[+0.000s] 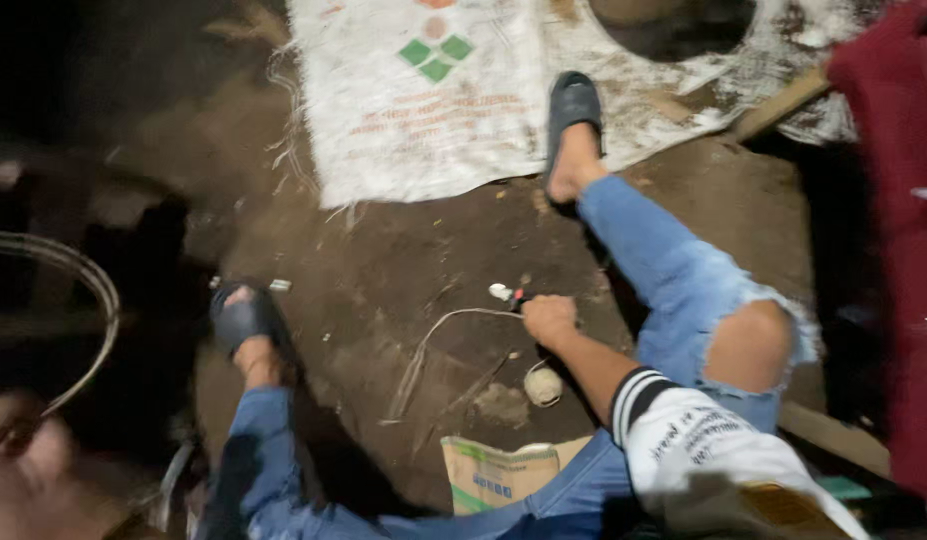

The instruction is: The person forms a loop with a rope, uses pliers to crimp a metal connector, and ties a knot to secure the loop. The person then uses a lighter to melt the rope ends to prevent fraying.

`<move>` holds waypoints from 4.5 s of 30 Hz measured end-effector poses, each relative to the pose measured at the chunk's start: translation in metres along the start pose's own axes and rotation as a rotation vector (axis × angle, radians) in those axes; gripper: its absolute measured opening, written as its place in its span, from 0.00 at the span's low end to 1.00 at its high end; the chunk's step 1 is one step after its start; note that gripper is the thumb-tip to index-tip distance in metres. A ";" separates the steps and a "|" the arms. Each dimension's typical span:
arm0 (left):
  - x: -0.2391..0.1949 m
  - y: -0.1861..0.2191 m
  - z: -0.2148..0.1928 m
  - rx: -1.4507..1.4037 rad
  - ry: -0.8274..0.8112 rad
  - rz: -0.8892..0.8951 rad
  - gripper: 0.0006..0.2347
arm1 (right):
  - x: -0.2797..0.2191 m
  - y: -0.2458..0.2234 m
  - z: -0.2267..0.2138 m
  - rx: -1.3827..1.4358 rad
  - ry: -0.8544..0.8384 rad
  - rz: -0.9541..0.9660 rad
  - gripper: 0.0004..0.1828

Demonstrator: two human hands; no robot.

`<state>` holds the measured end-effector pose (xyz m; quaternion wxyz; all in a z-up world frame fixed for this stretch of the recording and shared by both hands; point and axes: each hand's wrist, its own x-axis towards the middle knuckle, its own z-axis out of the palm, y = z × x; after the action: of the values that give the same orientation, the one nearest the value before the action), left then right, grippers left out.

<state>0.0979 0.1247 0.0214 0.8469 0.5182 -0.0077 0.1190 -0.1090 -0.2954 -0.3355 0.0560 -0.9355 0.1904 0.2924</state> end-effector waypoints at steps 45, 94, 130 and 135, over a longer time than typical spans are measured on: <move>-0.055 -0.099 0.102 -0.381 -0.721 -1.094 0.11 | -0.114 -0.022 -0.330 1.214 -0.305 -1.091 0.08; -0.111 -0.070 0.120 0.166 -0.739 -0.502 0.13 | -0.086 -0.066 -0.267 1.544 -0.290 -0.822 0.11; -0.106 -0.074 0.115 0.182 -0.806 -0.548 0.15 | -0.110 -0.072 -0.286 1.405 -0.495 -0.571 0.16; -0.104 -0.075 0.116 0.241 -0.782 -0.549 0.17 | -0.109 -0.070 -0.280 1.356 -0.383 -0.599 0.10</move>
<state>0.0254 -0.0300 -0.0046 0.7146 0.6013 -0.1743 -0.3121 -0.0173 -0.2566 -0.0433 0.7268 -0.6410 0.0532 0.2410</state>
